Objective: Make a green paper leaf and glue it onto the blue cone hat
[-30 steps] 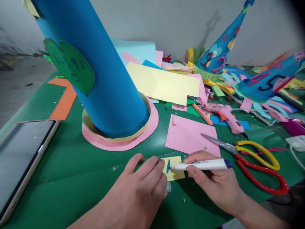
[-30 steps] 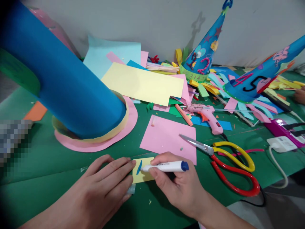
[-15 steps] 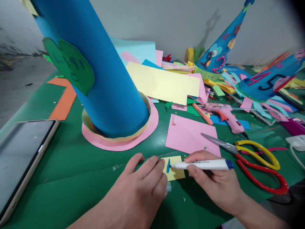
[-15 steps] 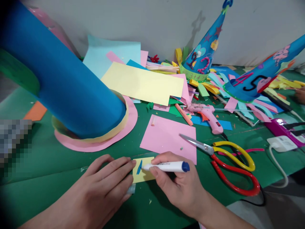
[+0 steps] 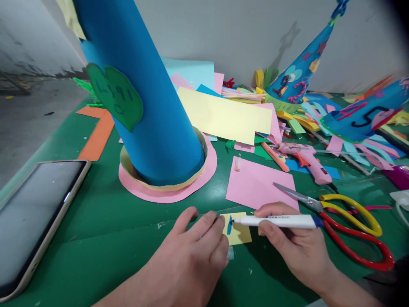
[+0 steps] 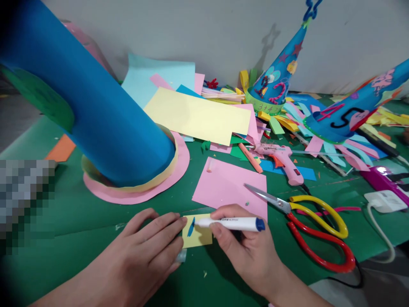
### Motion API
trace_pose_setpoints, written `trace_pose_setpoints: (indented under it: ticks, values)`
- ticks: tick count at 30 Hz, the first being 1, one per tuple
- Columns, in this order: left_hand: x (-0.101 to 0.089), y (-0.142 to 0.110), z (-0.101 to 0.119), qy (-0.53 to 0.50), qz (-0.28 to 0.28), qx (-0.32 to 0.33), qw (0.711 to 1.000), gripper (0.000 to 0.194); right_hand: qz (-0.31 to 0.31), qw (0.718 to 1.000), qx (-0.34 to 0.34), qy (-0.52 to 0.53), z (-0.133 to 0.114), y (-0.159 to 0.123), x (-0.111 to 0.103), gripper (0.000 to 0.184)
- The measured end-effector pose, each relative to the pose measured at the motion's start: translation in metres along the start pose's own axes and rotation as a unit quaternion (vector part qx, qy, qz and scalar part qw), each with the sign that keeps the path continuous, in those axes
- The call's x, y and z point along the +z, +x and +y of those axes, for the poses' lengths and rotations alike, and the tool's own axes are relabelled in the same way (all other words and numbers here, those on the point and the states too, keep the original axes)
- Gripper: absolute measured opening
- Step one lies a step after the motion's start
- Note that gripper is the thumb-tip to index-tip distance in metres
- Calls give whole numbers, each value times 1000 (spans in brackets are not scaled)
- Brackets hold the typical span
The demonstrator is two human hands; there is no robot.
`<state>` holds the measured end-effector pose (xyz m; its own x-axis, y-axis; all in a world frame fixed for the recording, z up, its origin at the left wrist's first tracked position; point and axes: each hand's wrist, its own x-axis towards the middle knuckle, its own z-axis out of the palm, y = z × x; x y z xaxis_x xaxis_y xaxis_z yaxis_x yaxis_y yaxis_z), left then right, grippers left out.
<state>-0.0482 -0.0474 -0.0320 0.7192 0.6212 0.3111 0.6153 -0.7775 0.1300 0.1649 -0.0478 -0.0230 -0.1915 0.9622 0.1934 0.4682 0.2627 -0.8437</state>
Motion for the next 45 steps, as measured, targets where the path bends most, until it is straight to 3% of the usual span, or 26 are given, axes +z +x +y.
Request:
trace_pose_setpoints:
  ticks: [29,37,41,45]
  values:
    - [-1,0,2,3,-8,-1,1000,17,2,999,5,-40,-2,2,2,12]
    - [0,-1,5,-10,-6,-34,999,17,49,997,28,59,5,-1,-1,13]
    - [1,-2,5,-3,-9,-32,999,16,10,988,81,133,0,2,-6,11]
    - [1,-1,5,-4,-6,-30,1000,17,-29,992,58,107,-6,8,-8,9]
